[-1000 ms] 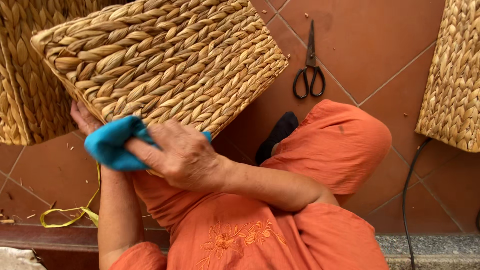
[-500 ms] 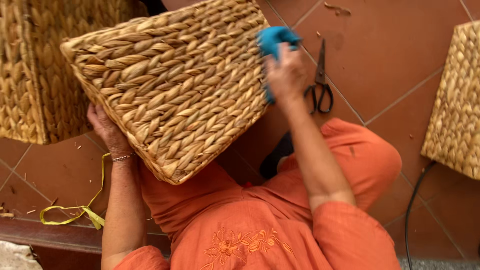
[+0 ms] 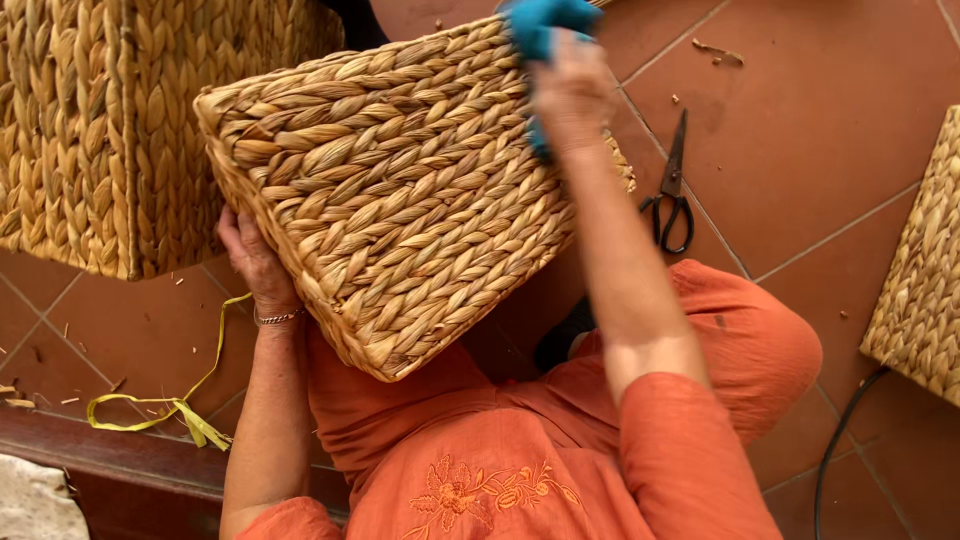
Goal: The person wipes a woven basket with a blue cloth and trims protruding fibers using shears. They rotate the basket to clean different sides and continue trimming loose strands along the edges.
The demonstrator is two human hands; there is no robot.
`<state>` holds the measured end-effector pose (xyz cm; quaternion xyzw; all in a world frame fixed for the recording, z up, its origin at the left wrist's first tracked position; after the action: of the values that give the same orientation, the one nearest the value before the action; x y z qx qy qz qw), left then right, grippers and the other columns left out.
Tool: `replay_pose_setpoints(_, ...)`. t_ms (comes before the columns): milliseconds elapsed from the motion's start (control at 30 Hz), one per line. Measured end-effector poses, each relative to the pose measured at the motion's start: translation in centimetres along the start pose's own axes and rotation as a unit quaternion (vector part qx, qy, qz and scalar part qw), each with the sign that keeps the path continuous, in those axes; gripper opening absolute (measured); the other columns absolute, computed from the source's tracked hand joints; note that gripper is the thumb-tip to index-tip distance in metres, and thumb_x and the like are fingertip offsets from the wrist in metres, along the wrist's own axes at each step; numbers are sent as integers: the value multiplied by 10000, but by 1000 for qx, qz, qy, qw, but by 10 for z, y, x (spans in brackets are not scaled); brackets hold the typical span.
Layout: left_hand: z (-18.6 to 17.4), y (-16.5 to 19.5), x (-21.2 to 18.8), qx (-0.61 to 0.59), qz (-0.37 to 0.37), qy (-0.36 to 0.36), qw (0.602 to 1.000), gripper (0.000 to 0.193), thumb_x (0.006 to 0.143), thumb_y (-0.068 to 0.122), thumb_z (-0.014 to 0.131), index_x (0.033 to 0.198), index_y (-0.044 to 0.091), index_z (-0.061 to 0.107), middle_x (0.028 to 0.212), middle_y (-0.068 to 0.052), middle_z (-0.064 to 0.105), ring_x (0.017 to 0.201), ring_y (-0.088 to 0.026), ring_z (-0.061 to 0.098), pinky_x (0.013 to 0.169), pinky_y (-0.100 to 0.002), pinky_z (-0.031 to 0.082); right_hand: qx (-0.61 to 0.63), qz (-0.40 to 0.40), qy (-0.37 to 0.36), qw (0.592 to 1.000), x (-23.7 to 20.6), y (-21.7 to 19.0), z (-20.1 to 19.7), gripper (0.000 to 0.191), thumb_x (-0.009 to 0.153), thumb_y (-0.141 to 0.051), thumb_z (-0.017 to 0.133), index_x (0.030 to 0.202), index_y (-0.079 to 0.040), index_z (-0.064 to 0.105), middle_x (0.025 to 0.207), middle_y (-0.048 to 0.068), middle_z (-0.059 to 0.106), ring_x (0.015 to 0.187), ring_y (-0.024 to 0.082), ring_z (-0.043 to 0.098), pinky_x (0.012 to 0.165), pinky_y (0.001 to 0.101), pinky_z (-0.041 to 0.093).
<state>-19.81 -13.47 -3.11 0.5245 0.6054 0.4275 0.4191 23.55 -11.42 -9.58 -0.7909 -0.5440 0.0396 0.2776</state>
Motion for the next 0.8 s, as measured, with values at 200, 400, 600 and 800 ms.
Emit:
replay_pose_setpoints(200,2,-8,7,-38,3,-13,999,771,1098,541,499,1559,-39,287,1502,-210,497,1354,-263,518,1169,-392,427,-62,206,-170,962,-49,54,-31,426,1057,-351,636,1303,-10,572,1108,250,632,911,330,673,764,447,540)
replay_pose_setpoints(400,4,-1,6,-40,-5,-9,999,717,1104,503,487,1549,-33,318,1458,-194,530,1309,-252,544,1145,-380,452,200,-196,-118,953,-121,-166,-135,346,869,32,529,1214,49,557,815,156,558,665,256,549,466,393,453)
replay_pose_setpoints(600,8,3,7,-31,8,-13,999,663,1111,476,482,1525,-22,345,1406,-175,556,1264,-234,557,1100,-363,472,236,-207,-10,949,-117,-119,-99,262,1054,-52,568,1313,-11,573,1117,181,668,937,335,682,808,433,593)
replay_pose_setpoints(800,19,8,19,-29,25,17,999,679,1103,481,511,1514,-39,363,1435,-192,537,1296,-250,533,1115,-365,455,-22,97,-73,992,-75,64,-38,420,1002,-344,698,1294,-48,634,1204,210,663,1098,419,630,863,540,523)
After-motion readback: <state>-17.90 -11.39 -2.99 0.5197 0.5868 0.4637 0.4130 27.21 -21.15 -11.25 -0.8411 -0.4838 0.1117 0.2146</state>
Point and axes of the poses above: each hand's wrist, its own x-axis towards the middle knuckle, its own z-axis out of the palm, y = z × x, the point moved 1 cm from there along x, towards the middle knuckle
